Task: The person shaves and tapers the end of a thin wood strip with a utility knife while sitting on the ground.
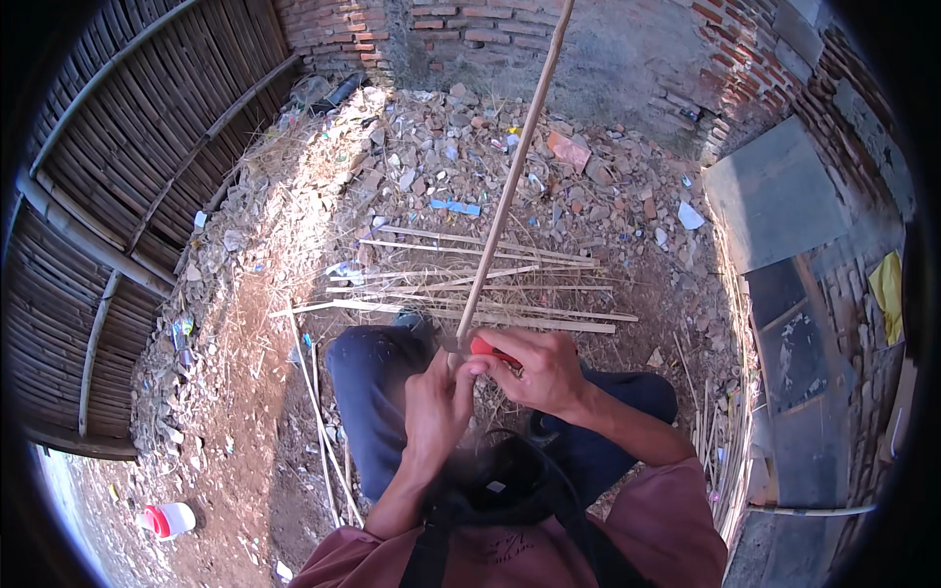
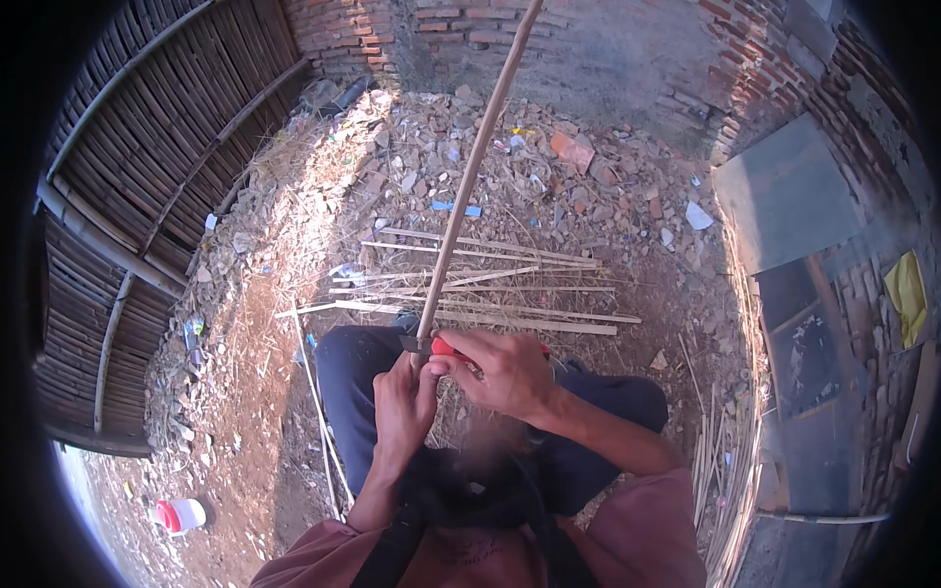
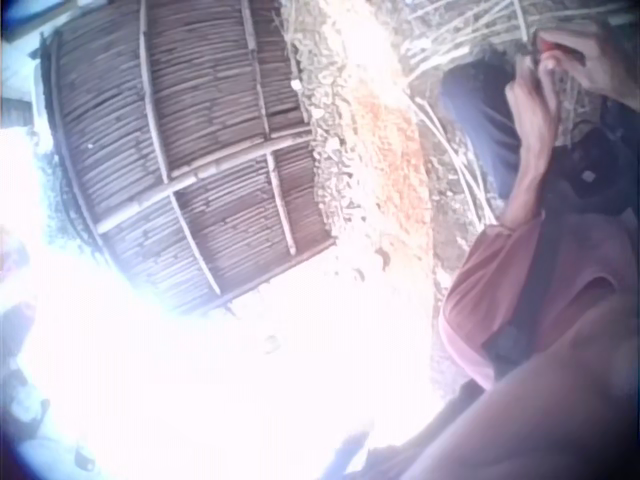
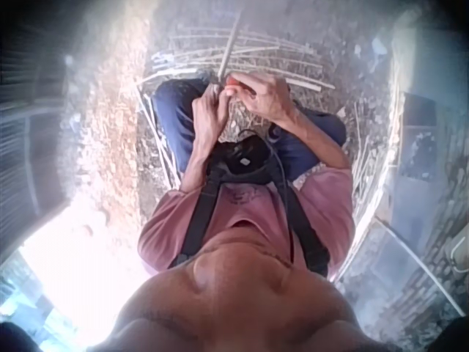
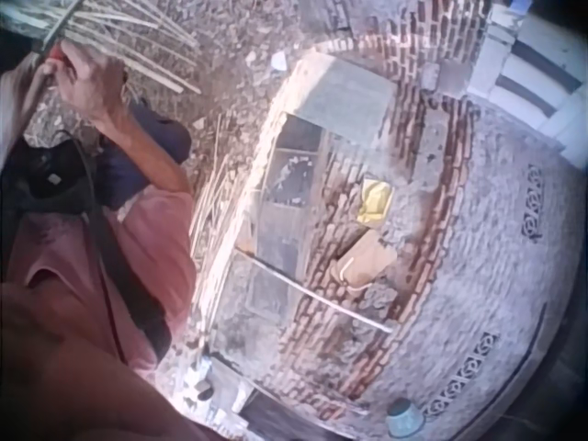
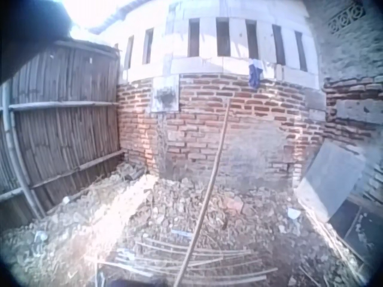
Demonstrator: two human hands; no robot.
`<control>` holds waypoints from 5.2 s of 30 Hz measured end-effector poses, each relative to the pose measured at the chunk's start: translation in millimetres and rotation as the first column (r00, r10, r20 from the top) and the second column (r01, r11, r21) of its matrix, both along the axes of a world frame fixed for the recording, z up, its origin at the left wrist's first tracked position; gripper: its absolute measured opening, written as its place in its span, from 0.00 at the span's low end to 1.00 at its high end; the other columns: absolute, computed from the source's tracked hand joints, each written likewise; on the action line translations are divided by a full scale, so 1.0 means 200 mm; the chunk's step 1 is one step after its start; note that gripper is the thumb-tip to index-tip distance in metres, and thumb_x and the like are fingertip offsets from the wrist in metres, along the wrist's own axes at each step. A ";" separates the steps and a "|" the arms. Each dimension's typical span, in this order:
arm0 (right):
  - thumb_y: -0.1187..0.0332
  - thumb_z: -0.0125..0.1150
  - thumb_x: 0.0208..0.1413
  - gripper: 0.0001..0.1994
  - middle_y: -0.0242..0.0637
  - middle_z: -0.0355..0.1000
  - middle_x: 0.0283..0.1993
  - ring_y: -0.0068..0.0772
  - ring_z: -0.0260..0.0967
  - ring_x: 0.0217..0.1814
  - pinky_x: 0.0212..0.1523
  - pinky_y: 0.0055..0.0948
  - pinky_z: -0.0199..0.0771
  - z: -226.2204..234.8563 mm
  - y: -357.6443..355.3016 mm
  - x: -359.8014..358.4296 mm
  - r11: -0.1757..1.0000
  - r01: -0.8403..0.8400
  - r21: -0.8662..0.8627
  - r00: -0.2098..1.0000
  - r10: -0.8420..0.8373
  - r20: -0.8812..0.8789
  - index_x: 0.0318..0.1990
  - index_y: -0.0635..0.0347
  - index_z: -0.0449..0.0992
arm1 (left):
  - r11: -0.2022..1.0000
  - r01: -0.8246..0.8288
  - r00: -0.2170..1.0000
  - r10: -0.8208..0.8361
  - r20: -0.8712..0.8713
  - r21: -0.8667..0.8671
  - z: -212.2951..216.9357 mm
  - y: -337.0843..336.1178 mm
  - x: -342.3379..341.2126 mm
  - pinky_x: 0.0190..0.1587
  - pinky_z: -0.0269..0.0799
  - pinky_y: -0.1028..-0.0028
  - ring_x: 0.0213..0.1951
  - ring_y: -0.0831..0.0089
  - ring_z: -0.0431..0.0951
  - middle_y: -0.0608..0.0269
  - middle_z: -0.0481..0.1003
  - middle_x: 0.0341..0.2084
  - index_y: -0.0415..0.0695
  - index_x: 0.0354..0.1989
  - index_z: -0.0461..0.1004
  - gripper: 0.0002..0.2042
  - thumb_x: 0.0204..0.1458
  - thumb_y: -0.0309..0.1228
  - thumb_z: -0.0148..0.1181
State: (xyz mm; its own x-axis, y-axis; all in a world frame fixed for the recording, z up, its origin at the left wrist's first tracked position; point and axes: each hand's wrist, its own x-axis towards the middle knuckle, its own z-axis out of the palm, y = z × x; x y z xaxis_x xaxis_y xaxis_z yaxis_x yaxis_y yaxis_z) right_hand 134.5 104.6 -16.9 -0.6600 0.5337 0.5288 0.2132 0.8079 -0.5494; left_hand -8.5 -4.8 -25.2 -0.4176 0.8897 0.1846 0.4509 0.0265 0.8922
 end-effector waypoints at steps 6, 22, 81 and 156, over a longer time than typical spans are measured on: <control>0.57 0.75 0.57 0.17 0.37 0.83 0.34 0.38 0.81 0.28 0.26 0.34 0.77 0.00 0.01 -0.01 0.999 0.045 0.031 0.999 -0.045 0.007 0.49 0.58 0.84 | 0.999 -0.030 0.999 0.030 -0.033 -0.025 -0.02 0.01 0.00 0.23 0.68 0.62 0.19 0.51 0.79 0.51 0.74 0.16 0.40 0.41 0.76 0.12 0.67 0.38 0.62; 0.60 0.72 0.61 0.14 0.41 0.85 0.36 0.39 0.84 0.32 0.32 0.34 0.81 0.08 0.27 0.04 0.986 0.165 0.039 0.986 -0.163 -0.047 0.47 0.60 0.85 | 0.994 -0.035 0.995 0.025 -0.096 -0.108 -0.13 -0.09 0.00 0.25 0.66 0.55 0.19 0.43 0.73 0.46 0.66 0.14 0.38 0.37 0.71 0.18 0.74 0.41 0.48; 0.59 0.71 0.61 0.12 0.40 0.84 0.33 0.36 0.83 0.29 0.29 0.34 0.79 0.05 0.33 0.10 0.973 0.198 0.116 0.980 -0.198 -0.012 0.43 0.58 0.86 | 0.986 0.005 0.952 -0.056 -0.302 -0.166 -0.15 -0.09 -0.02 0.23 0.65 0.49 0.20 0.40 0.75 0.43 0.70 0.14 0.39 0.36 0.69 0.12 0.72 0.34 0.51; 0.61 0.73 0.59 0.15 0.38 0.80 0.29 0.38 0.79 0.25 0.26 0.33 0.77 -0.03 0.16 0.05 0.969 -0.230 0.089 0.966 0.239 -0.095 0.42 0.65 0.83 | 0.997 0.012 1.000 -0.013 0.011 0.074 -0.01 0.01 0.02 0.22 0.54 0.75 0.18 0.82 0.57 0.66 0.63 0.12 0.38 0.43 0.75 0.11 0.62 0.31 0.70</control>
